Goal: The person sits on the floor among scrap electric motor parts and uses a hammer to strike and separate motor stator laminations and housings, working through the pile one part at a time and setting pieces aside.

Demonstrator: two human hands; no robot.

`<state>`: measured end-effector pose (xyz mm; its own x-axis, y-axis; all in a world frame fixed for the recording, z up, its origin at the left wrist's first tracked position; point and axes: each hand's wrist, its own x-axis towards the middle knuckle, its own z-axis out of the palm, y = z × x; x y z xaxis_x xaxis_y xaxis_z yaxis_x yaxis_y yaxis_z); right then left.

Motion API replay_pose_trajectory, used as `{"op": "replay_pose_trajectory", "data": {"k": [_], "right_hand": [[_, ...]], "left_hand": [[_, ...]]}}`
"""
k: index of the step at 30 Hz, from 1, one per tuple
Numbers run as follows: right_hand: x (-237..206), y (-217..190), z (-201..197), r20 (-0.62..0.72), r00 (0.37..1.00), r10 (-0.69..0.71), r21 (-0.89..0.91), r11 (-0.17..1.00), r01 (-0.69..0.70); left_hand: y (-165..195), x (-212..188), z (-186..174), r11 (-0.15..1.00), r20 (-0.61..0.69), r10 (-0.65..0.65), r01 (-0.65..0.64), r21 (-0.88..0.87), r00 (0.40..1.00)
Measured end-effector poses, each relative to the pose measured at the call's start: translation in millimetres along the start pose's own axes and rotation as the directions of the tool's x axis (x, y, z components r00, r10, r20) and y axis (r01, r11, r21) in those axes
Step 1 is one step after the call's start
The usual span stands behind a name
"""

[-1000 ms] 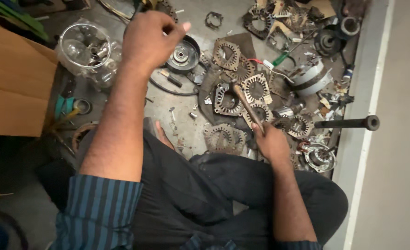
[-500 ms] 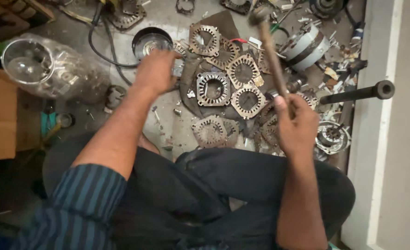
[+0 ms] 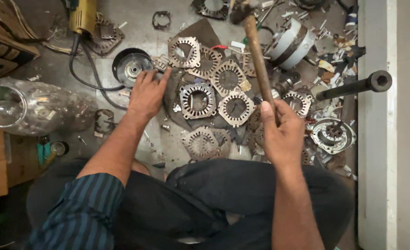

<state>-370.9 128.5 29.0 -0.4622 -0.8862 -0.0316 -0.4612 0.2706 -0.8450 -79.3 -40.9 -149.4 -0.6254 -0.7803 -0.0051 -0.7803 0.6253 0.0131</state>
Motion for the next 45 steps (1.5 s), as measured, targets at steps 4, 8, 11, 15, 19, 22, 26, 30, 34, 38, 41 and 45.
{"op": "replay_pose_trajectory", "data": {"k": [4,8,11,15,19,22,26,30,34,38,41,45], "right_hand": [[-2.9,-1.2,1.3,0.009,0.998,-0.065,0.020,0.998,0.065],[-3.2,-2.9,3.9,0.020,0.999,-0.027,-0.013,1.000,0.027],[-3.3,-3.4,6.4,0.017,0.999,-0.038,-0.027,0.999,0.038],[-4.3,-1.9,7.2,0.017,1.000,0.001,-0.078,0.997,0.000],[-2.9,1.1,7.3,0.021,1.000,-0.020,-0.059,0.998,0.021],[-0.6,3.3,7.7,0.031,0.999,-0.032,-0.067,0.997,0.034],[0.5,4.4,7.9,0.023,1.000,-0.006,-0.040,0.999,0.007],[-0.4,2.6,7.1,0.041,0.999,-0.031,-0.018,0.999,0.032],[-1.6,-0.6,5.9,0.020,1.000,-0.001,-0.063,0.998,0.002],[-1.5,-0.9,6.6,0.030,0.999,-0.014,-0.015,1.000,0.014],[-1.5,2.2,8.4,0.022,1.000,0.010,-0.031,0.999,-0.009],[-1.7,8.2,11.1,0.028,0.999,0.023,-0.078,0.997,-0.021]], "left_hand": [[-1.5,-2.2,1.1,1.000,-0.053,0.003,-0.003,-0.009,0.999],[-4.0,-2.5,-1.0,0.999,0.025,-0.004,0.003,0.047,1.000],[-7.2,-2.9,-2.7,1.000,-0.002,0.003,-0.003,-0.014,1.000],[-10.4,-4.1,-4.9,1.000,-0.036,-0.013,0.012,-0.018,0.999],[-11.6,-5.7,-9.5,0.995,-0.058,-0.019,0.013,-0.095,0.998],[-11.9,0.5,-14.5,0.931,0.020,-0.217,0.214,-0.295,0.976],[-10.9,17.0,-28.0,0.215,0.274,-0.271,0.336,-0.917,0.923],[-8.0,13.9,-61.8,-0.547,0.346,0.002,0.291,-0.785,0.938],[13.4,6.4,-106.9,-0.823,0.096,0.140,0.170,-0.542,0.985],[33.8,-4.5,-143.9,-0.888,-0.050,0.221,0.180,-0.424,0.974],[44.0,-13.8,-162.0,-0.923,-0.111,0.238,0.189,-0.337,0.965],[51.2,-21.2,-177.9,-0.940,-0.227,0.283,0.222,-0.258,0.932]]}}
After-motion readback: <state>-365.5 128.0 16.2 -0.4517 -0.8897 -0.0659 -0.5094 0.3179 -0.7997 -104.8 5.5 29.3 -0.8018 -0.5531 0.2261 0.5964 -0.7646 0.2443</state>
